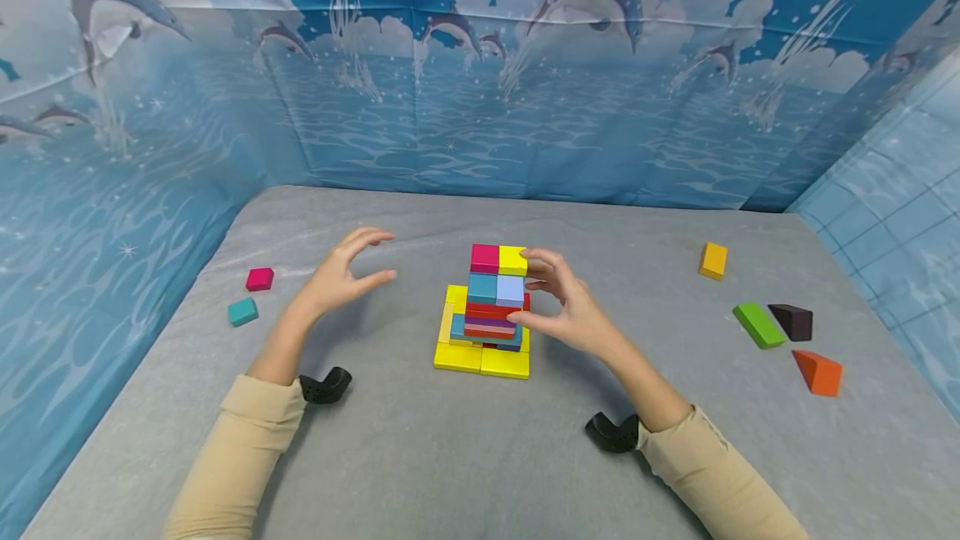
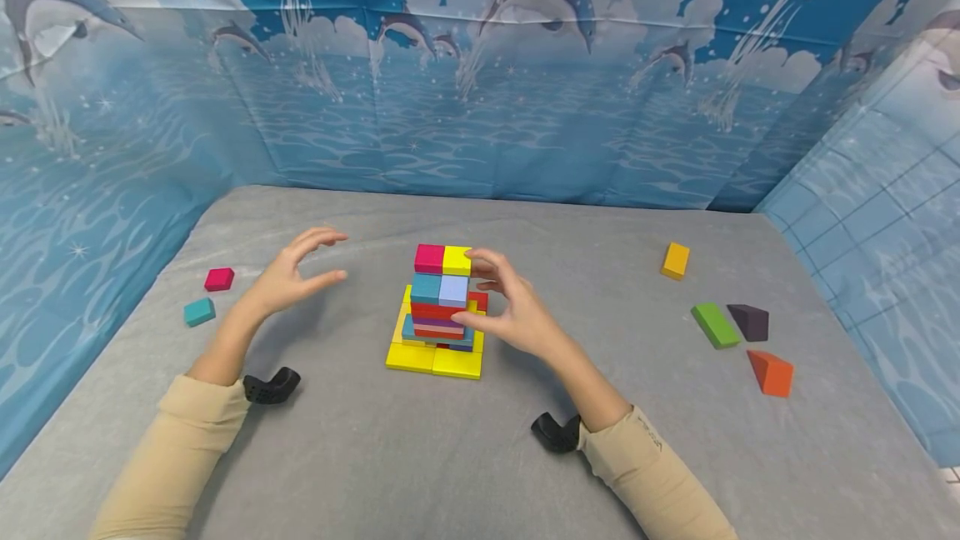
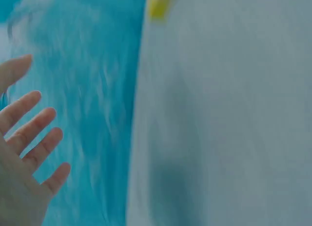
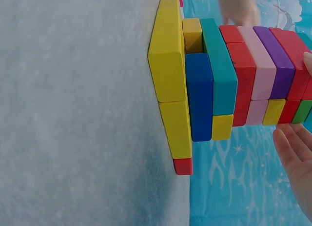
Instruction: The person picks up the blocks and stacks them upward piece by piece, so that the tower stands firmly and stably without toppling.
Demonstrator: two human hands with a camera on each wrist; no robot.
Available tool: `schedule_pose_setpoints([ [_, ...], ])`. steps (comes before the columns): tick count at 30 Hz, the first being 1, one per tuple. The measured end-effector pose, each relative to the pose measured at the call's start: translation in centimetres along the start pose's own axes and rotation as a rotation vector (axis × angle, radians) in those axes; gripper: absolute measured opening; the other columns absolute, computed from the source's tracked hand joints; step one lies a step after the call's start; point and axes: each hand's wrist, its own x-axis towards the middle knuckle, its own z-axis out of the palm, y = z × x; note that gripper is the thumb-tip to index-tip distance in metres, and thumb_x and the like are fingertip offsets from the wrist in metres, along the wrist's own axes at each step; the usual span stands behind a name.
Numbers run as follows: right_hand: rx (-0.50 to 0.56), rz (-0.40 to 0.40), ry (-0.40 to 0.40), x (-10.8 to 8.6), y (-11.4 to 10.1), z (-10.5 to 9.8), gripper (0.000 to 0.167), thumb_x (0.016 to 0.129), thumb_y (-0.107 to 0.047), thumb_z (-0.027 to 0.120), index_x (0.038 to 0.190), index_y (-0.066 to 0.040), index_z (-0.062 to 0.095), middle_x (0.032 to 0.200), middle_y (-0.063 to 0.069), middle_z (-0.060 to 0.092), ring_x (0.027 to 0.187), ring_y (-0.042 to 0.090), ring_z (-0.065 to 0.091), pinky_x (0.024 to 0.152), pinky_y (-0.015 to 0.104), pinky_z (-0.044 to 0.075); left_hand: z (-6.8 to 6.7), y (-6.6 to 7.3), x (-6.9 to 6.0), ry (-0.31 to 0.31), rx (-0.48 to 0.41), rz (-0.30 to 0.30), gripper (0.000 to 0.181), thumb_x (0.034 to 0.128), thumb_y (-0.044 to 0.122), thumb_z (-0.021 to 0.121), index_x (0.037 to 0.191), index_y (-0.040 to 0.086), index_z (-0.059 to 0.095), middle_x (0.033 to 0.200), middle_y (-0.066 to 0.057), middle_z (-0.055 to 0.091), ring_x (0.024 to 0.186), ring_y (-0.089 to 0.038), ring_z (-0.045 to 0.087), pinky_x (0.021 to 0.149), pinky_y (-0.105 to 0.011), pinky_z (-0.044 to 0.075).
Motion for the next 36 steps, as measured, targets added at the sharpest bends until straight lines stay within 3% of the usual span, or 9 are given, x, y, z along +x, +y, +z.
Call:
schedule_pose_setpoints([
  [3, 0.001, -0.002, 0.005, -0.1, 0.0, 0.0, 0.073, 0.072, 0.009, 0.071, 0.131, 0.002, 0.028, 0.127, 0.021, 0.046, 0.111, 0.027, 0.047, 0.089, 0.02, 0.044, -2.4, -2.7, -2.2, 0.015, 0.097, -0.102, 0.054, 0.0834, 0.023, 0.067, 0.131, 0.008, 0.047, 0.134, -0.014, 0.041, 0.124, -0.036, 0.034, 0.097, -0.058, 0.029],
  [8, 0.002, -0.009, 0.009, -0.1, 0.1, 0.0, 0.073, 0.072, 0.009, 0.071, 0.131, 0.002, 0.028, 0.127, 0.022, 0.046, 0.11, 0.027, 0.047, 0.089, 0.02, 0.044, -5.8, -6.9, -5.7, 0.139, 0.24, -0.189, 0.051, 0.0812, 0.016, 0.068, 0.126, 0.0, 0.049, 0.13, -0.024, 0.042, 0.122, -0.045, 0.031, 0.096, -0.062, 0.022],
  [11, 0.001, -0.008, 0.009, -0.1, 0.1, 0.0, 0.073, 0.072, 0.009, 0.071, 0.131, 0.002, 0.028, 0.127, 0.021, 0.046, 0.11, 0.027, 0.048, 0.088, 0.02, 0.044, -7.1, -8.5, -7.5, 0.196, 0.287, -0.22, 0.051, 0.0792, 0.013, 0.069, 0.124, -0.003, 0.049, 0.127, -0.028, 0.043, 0.119, -0.047, 0.033, 0.097, -0.063, 0.019],
  [15, -0.005, -0.005, 0.005, -0.1, 0.1, 0.0, 0.074, 0.072, 0.009, 0.071, 0.132, 0.001, 0.028, 0.127, 0.021, 0.046, 0.111, 0.026, 0.048, 0.089, 0.021, 0.044, -7.6, -9.6, -9.1, 0.21, 0.284, -0.25, 0.051, 0.0791, 0.011, 0.069, 0.123, -0.007, 0.049, 0.125, -0.03, 0.042, 0.116, -0.048, 0.036, 0.096, -0.06, 0.026],
  [19, -0.004, -0.004, 0.001, -0.1, 0.1, 0.0, 0.074, 0.072, 0.009, 0.071, 0.132, 0.001, 0.028, 0.128, 0.02, 0.046, 0.111, 0.026, 0.048, 0.089, 0.021, 0.044, -7.5, -10.0, -9.6, 0.224, 0.279, -0.282, 0.047, 0.082, 0.007, 0.065, 0.122, -0.01, 0.048, 0.124, -0.031, 0.04, 0.11, -0.047, 0.041, 0.09, -0.057, 0.035],
  [23, -0.002, -0.009, 0.001, -0.1, 0.0, 0.0, 0.074, 0.072, 0.009, 0.071, 0.132, 0.001, 0.028, 0.128, 0.021, 0.046, 0.111, 0.026, 0.048, 0.089, 0.021, 0.044, -7.3, -10.0, -9.4, 0.256, 0.302, -0.302, 0.041, 0.0832, 0.004, 0.063, 0.119, -0.011, 0.049, 0.12, -0.032, 0.043, 0.106, -0.047, 0.043, 0.088, -0.057, 0.036],
  [28, -0.005, -0.004, 0.001, -0.1, 0.0, 0.0, 0.073, 0.073, 0.008, 0.071, 0.132, 0.001, 0.027, 0.129, 0.021, 0.045, 0.112, 0.027, 0.047, 0.089, 0.021, 0.044, -6.9, -10.2, -9.1, 0.305, 0.318, -0.275, 0.035, 0.0809, 0.0, 0.065, 0.112, -0.011, 0.054, 0.109, -0.03, 0.051, 0.095, -0.041, 0.049, 0.083, -0.052, 0.038],
  [36, -0.01, 0.008, -0.004, 0.0, 0.0, 0.0, 0.074, 0.073, 0.008, 0.071, 0.132, 0.001, 0.027, 0.129, 0.021, 0.045, 0.112, 0.028, 0.047, 0.09, 0.021, 0.043, -5.9, -9.5, -7.7, 0.297, 0.292, -0.251, 0.036, 0.08, 0.004, 0.068, 0.11, -0.01, 0.055, 0.104, -0.027, 0.053, 0.092, -0.039, 0.051, 0.08, -0.05, 0.039],
])
